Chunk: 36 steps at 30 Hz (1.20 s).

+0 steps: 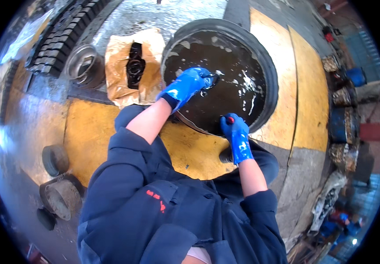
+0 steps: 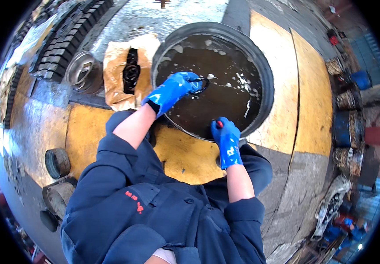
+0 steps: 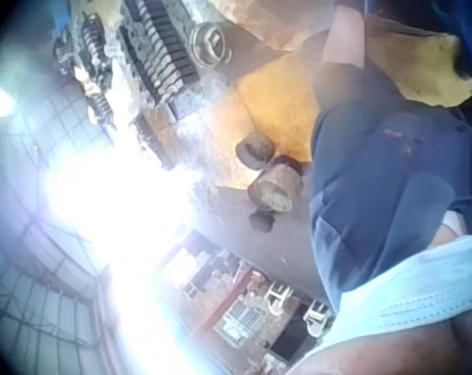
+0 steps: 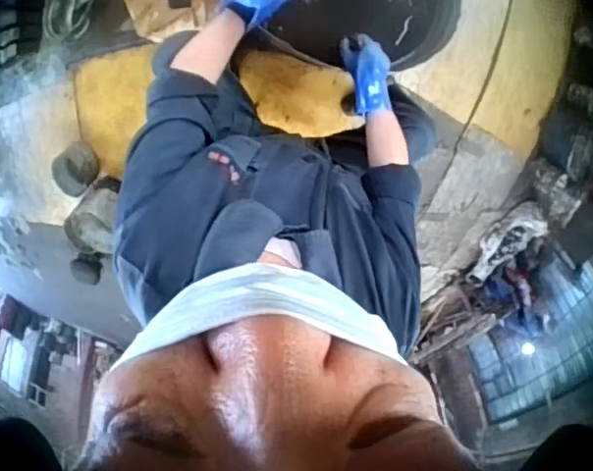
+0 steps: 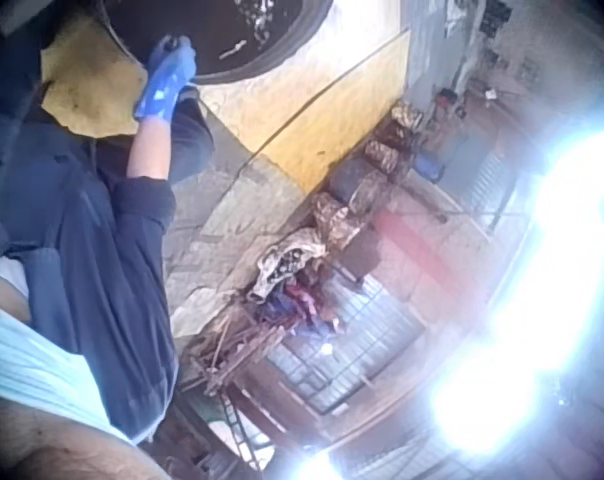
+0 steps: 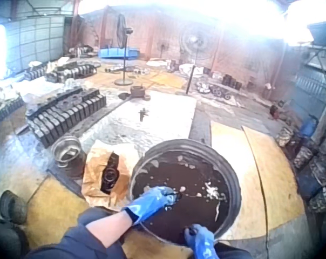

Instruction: The person cleans various small metal components by dipping them into a bucket of dark liquid and scrubbing them with a brush while wearing blue gloves.

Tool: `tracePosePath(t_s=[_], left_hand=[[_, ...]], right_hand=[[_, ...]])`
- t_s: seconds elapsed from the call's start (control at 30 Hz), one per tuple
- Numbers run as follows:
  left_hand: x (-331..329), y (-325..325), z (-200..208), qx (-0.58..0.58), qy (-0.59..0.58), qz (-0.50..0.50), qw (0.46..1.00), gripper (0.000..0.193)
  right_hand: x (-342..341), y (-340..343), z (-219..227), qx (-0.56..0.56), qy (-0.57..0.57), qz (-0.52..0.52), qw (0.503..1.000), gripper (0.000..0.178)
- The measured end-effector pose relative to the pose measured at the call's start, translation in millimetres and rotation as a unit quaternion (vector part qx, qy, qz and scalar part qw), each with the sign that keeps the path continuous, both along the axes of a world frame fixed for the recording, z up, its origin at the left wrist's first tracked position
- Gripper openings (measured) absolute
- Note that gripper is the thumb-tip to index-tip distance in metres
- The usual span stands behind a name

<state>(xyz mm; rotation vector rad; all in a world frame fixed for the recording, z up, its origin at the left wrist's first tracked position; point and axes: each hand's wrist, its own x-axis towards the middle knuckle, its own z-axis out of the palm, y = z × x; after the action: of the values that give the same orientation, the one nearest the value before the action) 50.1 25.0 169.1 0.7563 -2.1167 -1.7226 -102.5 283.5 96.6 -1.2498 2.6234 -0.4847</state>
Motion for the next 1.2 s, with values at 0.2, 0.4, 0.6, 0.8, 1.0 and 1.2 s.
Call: tracePosePath(t_s=[0.2,0.4,0.6,0.8,1.0,1.2], left_hand=[[45.8,-50.8,22.0,0.012,0.045,0.15,0.988,0.04],[115.1,-107.3,71.0,-0.103,-0.003,0.289,0.952,0.04],[140.6,-175.3,39.0,-0.157,-0.078,0.314,0.933,0.047],[156.4,-199.5,-3.1,-0.156,-0.104,0.341,0.921,0.053],[119.6,-147.7,44.1,-0.086,-0.067,0.267,0.958,0.057],[46.0,-79.0,61.2,0.033,-0.116,0.069,0.99,0.108]], right_hand=[[4.7,-10.8,8.5,0.06,-0.011,-0.006,0.998,0.033],[7.3,-8.6,19.9,0.074,-0.026,-0.015,0.997,0.034],[8.2,-3.2,10.0,0.037,-0.001,-0.013,0.999,0.03],[10.8,-7.6,21.0,0.052,-0.013,-0.003,0.999,0.03],[10.7,-5.6,19.5,0.058,-0.008,-0.018,0.998,0.029],[4.5,-4.9,10.6,0.033,-0.023,0.0,0.999,0.03]])
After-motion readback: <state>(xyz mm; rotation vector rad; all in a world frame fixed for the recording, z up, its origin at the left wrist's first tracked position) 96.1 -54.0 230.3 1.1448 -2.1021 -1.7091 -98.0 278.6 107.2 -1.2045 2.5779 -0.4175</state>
